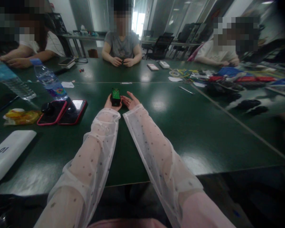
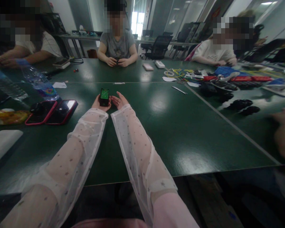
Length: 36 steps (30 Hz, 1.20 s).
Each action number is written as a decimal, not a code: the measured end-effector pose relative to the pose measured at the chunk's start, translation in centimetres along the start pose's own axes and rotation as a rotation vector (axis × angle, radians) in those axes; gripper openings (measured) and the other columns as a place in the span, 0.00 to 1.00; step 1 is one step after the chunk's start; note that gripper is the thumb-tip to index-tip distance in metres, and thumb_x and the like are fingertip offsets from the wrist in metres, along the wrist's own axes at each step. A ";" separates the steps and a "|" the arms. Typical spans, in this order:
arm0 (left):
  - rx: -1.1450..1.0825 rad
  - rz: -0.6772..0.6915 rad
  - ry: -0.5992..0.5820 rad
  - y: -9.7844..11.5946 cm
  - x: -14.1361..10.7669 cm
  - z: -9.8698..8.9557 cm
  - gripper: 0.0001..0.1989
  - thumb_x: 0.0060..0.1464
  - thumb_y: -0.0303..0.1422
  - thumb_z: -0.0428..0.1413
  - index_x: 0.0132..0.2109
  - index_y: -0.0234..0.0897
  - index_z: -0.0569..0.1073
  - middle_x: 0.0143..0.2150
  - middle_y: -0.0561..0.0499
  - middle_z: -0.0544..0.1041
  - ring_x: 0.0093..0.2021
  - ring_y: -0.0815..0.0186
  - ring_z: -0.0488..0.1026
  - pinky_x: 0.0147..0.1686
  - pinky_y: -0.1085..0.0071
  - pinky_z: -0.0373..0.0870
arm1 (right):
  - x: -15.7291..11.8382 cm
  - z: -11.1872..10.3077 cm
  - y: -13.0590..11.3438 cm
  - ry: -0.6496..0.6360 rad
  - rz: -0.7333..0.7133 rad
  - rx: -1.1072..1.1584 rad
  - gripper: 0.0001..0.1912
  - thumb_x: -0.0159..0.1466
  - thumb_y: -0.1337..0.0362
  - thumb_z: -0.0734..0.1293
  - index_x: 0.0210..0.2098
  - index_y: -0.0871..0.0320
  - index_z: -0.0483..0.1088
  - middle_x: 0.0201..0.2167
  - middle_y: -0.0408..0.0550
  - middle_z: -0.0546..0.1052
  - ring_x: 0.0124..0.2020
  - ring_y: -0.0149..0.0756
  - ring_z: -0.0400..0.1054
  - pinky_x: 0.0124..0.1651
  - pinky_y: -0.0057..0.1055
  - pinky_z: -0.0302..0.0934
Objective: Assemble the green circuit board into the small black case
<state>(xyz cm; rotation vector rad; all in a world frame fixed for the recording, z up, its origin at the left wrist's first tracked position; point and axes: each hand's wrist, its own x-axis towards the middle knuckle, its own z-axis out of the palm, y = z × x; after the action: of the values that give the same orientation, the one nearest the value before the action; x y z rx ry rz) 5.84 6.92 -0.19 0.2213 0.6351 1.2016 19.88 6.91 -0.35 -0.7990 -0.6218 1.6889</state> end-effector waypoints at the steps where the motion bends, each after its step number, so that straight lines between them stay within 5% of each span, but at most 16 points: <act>1: 0.013 0.008 0.014 0.0 0.0 0.1 0.22 0.63 0.47 0.46 0.50 0.34 0.72 0.31 0.48 0.77 0.28 0.67 0.74 0.25 0.73 0.65 | 0.1 -0.1 0.0 -0.001 0.001 -0.001 0.19 0.70 0.57 0.58 0.59 0.51 0.63 0.34 0.44 0.79 0.35 0.29 0.74 0.50 0.27 0.68; 9: 0.097 0.075 0.180 -0.6 -0.1 1.0 0.20 0.58 0.46 0.54 0.50 0.37 0.72 0.31 0.48 0.77 0.31 0.65 0.73 0.32 0.71 0.70 | 0.3 -0.4 0.1 -0.002 -0.006 -0.007 0.15 0.70 0.55 0.59 0.54 0.51 0.66 0.34 0.42 0.78 0.37 0.28 0.73 0.50 0.27 0.68; 18: 0.268 0.184 0.161 -1.9 0.4 1.6 0.15 0.55 0.35 0.59 0.50 0.35 0.74 0.28 0.49 0.77 0.30 0.63 0.77 0.37 0.67 0.75 | 0.2 -0.3 0.1 0.048 -0.025 0.039 0.12 0.70 0.55 0.57 0.47 0.48 0.69 0.35 0.40 0.73 0.34 0.30 0.69 0.45 0.28 0.68; 24: 0.315 0.252 0.136 -2.4 0.6 1.6 0.15 0.51 0.33 0.64 0.45 0.31 0.75 0.29 0.49 0.78 0.34 0.63 0.78 0.44 0.66 0.74 | 0.1 -0.2 0.0 0.097 -0.074 0.068 0.14 0.69 0.52 0.58 0.49 0.46 0.68 0.46 0.40 0.74 0.44 0.31 0.69 0.52 0.31 0.66; 30: 0.402 0.297 0.098 -2.7 0.9 1.4 0.05 0.55 0.28 0.60 0.38 0.31 0.73 0.28 0.50 0.77 0.36 0.64 0.78 0.47 0.66 0.73 | 0.3 0.0 -0.1 0.097 -0.149 -0.011 0.17 0.70 0.53 0.54 0.49 0.48 0.68 0.57 0.40 0.70 0.56 0.32 0.65 0.60 0.37 0.61; 36: 0.493 0.311 0.045 -3.0 1.4 1.1 0.09 0.52 0.28 0.63 0.40 0.33 0.73 0.34 0.49 0.78 0.39 0.64 0.78 0.48 0.65 0.73 | 1.5 -0.3 0.4 0.036 -0.140 -0.021 0.16 0.67 0.53 0.59 0.51 0.49 0.66 0.43 0.42 0.77 0.47 0.36 0.72 0.54 0.42 0.68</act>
<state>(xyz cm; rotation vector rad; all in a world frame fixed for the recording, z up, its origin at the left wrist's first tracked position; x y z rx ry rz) 9.11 7.32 -1.24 0.7302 0.9566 1.3326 19.65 8.31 -1.11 -0.7818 -0.6566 1.5400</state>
